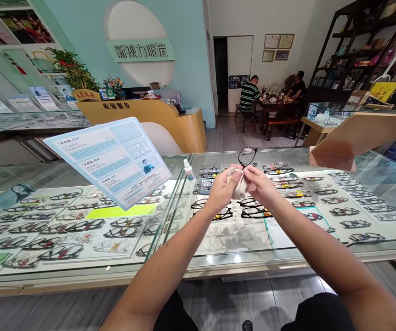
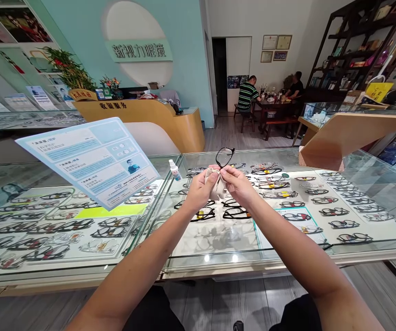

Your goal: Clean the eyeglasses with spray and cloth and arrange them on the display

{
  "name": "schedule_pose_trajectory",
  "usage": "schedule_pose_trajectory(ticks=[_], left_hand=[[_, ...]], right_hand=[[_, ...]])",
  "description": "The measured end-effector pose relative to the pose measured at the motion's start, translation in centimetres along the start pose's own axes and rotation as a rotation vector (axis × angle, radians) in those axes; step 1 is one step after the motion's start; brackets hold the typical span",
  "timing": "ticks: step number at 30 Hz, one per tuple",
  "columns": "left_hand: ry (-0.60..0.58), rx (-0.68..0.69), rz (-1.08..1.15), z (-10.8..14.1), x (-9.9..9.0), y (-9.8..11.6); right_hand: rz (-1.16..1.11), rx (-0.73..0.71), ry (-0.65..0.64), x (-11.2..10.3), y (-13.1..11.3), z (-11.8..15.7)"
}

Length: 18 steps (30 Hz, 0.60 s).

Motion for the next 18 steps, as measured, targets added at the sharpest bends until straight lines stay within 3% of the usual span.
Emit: schedule_pose_trajectory(ticks=[6,12,18], left_hand=[[-0.004,0.03,-0.009,-0.6,-0.3,0.1],[0.193,-0.08,0.147,-1.5,-2.6,-1.1],[0.208,-0.073,0.195,-1.8,-3.3,-0.5]], right_hand=[[0.065,-0.031,0.027,-0.5,-1.0,-0.2],[0.315,-0.172,-0.019,-1.6,-1.8,-0.7],[0.511,-0.153,-0.11,-1.4,-1.2,-0.6]])
Point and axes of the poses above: each hand's wrist, its own z-axis away from the middle knuckle, its own x-axis out of the palm, y = z × x, the point moved 2 cm from there along -z, towards the middle knuckle, and after that the axes turned 2 degrees about -y, right-handed, at the moved point
